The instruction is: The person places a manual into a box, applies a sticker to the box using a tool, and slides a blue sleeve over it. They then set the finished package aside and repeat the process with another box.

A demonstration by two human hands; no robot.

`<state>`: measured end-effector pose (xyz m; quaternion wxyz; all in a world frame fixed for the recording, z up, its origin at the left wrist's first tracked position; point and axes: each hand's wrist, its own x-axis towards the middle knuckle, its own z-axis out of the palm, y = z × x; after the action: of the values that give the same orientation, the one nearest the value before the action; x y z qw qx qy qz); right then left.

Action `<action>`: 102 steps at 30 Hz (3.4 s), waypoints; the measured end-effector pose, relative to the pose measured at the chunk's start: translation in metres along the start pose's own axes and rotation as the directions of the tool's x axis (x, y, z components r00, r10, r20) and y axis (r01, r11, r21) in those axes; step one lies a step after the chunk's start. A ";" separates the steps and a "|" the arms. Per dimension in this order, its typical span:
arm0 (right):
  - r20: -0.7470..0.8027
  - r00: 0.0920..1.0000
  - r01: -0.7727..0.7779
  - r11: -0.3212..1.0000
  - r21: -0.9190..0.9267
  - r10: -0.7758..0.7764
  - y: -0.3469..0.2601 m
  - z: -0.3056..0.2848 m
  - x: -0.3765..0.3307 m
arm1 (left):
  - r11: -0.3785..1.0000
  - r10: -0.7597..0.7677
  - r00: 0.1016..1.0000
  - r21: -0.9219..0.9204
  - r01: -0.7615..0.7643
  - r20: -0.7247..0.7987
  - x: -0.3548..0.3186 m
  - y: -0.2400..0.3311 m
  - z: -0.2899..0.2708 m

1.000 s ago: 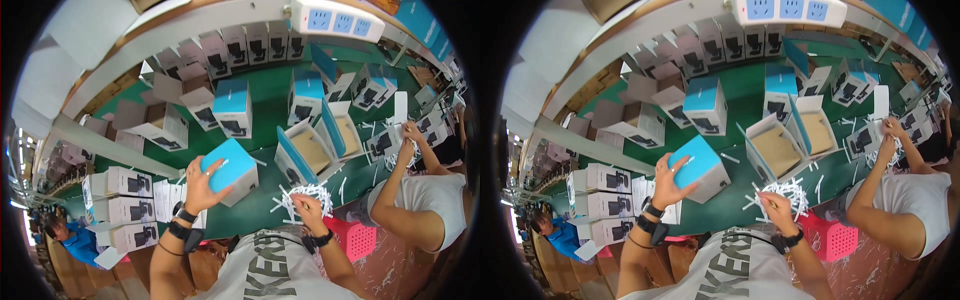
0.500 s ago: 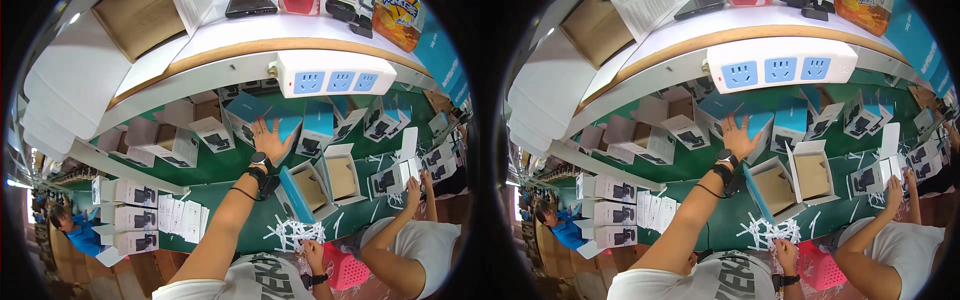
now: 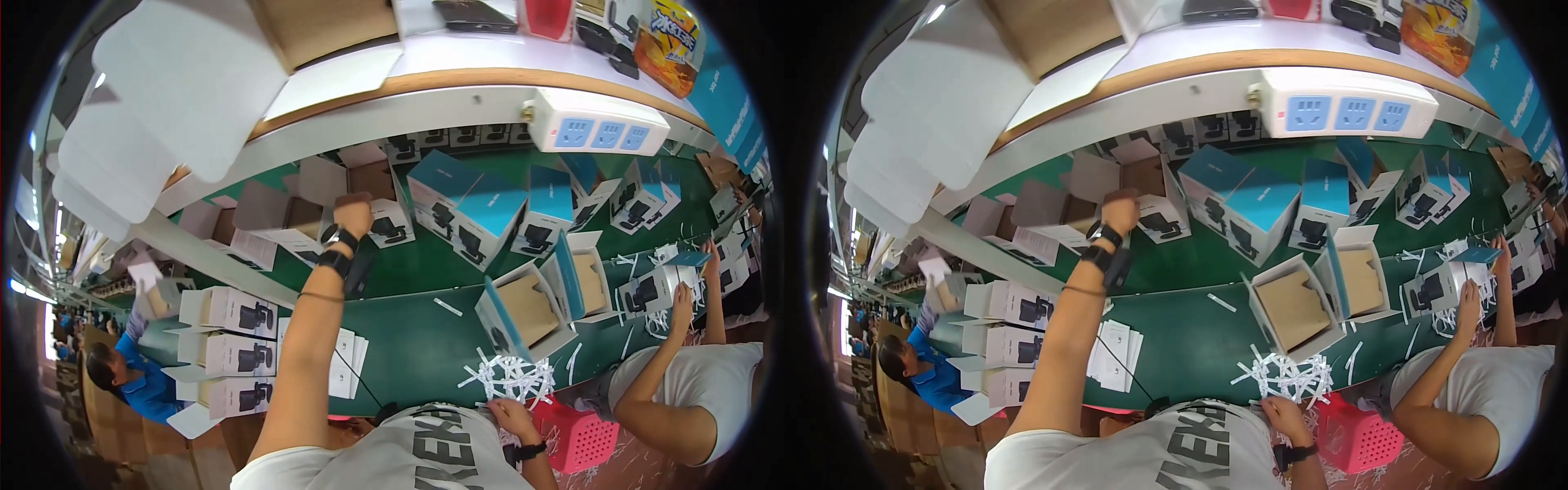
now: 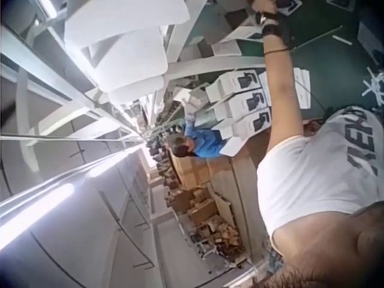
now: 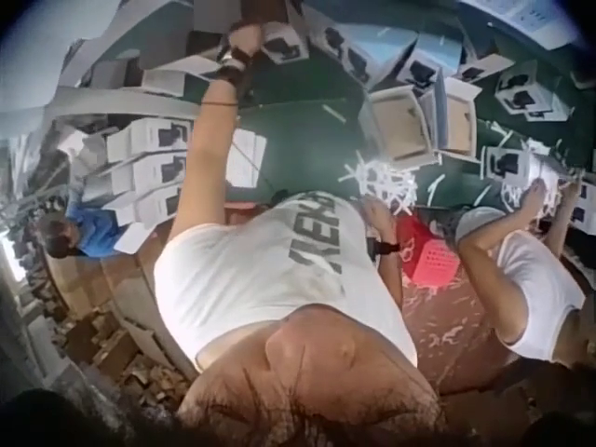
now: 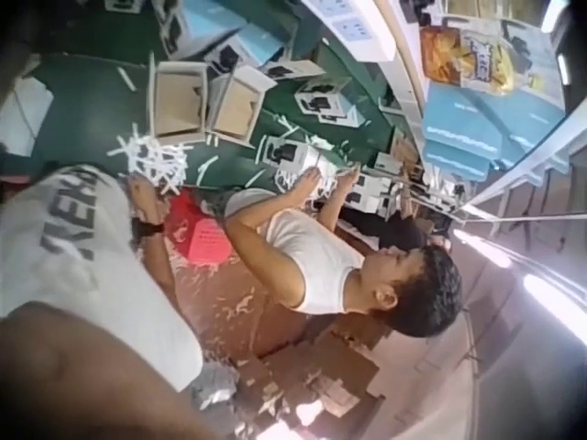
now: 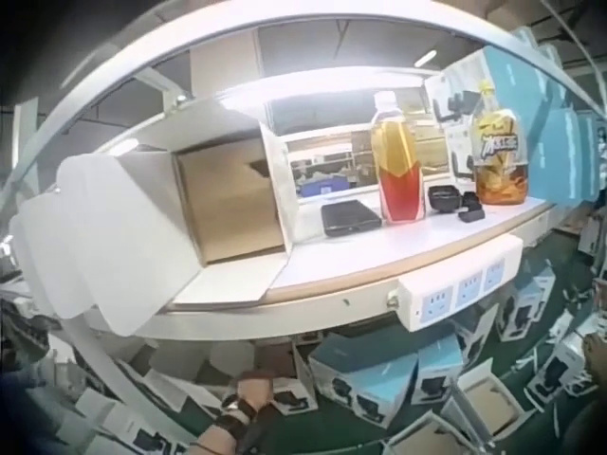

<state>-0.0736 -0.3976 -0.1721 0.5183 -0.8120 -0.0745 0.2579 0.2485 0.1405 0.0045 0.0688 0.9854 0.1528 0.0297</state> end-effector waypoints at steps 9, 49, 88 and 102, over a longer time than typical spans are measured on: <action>-0.279 0.851 0.432 0.895 -0.113 -0.445 -0.212 0.041 0.117 | 0.789 0.529 0.793 -0.170 -0.590 -0.301 -0.241 -0.056 -0.062; -0.351 0.919 0.237 0.964 0.121 -0.182 -0.179 0.119 0.118 | 0.720 -0.573 0.807 -0.557 0.415 -0.139 -0.357 -0.186 0.104; -0.520 0.848 0.178 0.980 0.092 -0.105 -0.194 0.114 0.121 | 0.076 -0.136 0.944 -0.947 0.311 0.300 -0.339 0.021 0.059; -0.422 0.827 0.322 0.928 -0.186 -0.372 -0.205 0.081 0.129 | 0.422 -0.170 0.972 -0.903 -0.077 -0.162 -0.304 0.036 0.059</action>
<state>0.0271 -0.1901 -0.0626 0.5154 -0.8486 -0.1125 -0.0399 -0.0257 0.0059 -0.0600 0.5699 0.7785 0.1468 0.2181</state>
